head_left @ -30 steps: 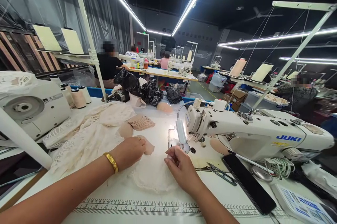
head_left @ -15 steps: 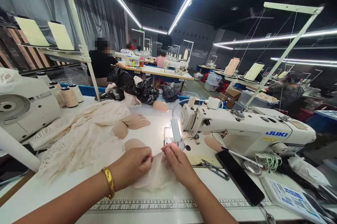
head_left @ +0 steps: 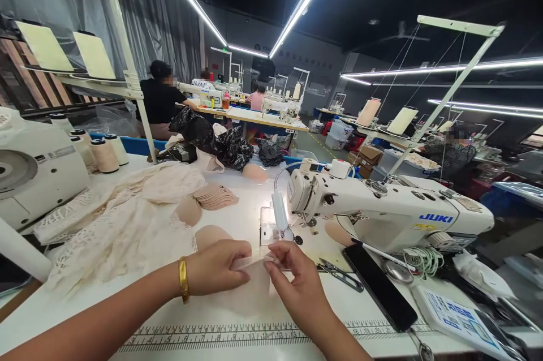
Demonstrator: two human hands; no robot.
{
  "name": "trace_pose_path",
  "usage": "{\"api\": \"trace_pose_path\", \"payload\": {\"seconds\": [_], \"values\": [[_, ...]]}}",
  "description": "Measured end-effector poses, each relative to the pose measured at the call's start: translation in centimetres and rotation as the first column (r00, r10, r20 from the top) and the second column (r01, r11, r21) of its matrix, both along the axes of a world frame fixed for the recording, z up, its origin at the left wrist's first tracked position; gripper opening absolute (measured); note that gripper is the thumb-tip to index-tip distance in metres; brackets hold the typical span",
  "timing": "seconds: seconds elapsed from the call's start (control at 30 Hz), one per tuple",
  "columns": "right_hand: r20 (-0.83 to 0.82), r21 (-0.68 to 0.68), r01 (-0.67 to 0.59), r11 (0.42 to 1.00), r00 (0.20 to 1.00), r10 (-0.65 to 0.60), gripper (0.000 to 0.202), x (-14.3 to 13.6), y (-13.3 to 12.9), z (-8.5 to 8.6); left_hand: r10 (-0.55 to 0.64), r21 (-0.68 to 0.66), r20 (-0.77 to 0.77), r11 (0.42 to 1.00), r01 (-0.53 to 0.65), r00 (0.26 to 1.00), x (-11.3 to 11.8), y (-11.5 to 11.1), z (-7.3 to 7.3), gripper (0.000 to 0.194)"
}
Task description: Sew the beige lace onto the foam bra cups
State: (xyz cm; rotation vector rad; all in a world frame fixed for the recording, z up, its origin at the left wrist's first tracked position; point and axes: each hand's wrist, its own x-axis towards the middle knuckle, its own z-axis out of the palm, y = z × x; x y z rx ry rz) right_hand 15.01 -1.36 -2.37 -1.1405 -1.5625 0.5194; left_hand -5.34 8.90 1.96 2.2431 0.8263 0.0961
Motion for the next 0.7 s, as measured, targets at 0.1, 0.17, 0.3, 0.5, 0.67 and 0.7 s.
{"api": "trace_pose_path", "payload": {"seconds": [0.1, 0.17, 0.3, 0.5, 0.67, 0.7], "values": [[0.113, 0.215, 0.114, 0.970, 0.984, -0.140, 0.028, -0.5, -0.6, 0.6, 0.005, 0.490, 0.162, 0.867, -0.085, 0.987, -0.4, 0.3, 0.0, 0.007], [0.186, 0.308, 0.158, 0.938, 0.957, -0.223, 0.035, -0.5, -0.1, 0.4, -0.141, 0.814, 0.232, 0.569, -0.113, 0.962, -0.6, 0.4, 0.0, 0.015], [0.493, 0.425, 0.058, 0.904, 0.822, -0.284, 0.032, 1.4, 2.2, -1.5, -0.258, 0.939, 0.084, 0.345, 0.011, 0.962, -0.4, 0.2, -1.5, 0.019], [0.826, 0.290, -0.231, 0.929, 0.551, -0.121, 0.024, 5.7, 4.9, -3.5, -0.360, 0.799, -0.059, 0.542, 0.261, 0.931, 2.6, 0.9, -3.7, 0.023], [0.817, 0.206, -0.192, 0.960, 0.573, -0.061, 0.031, 7.4, 5.6, -3.6, -0.161, 0.653, -0.271, 0.693, 0.304, 0.949, 5.0, 2.0, -3.0, 0.022], [0.798, 0.199, -0.190, 0.961, 0.600, -0.047, 0.032, 7.6, 5.6, -3.6, -0.140, 0.640, -0.271, 0.713, 0.287, 0.952, 5.1, 2.1, -3.1, 0.025]]}}
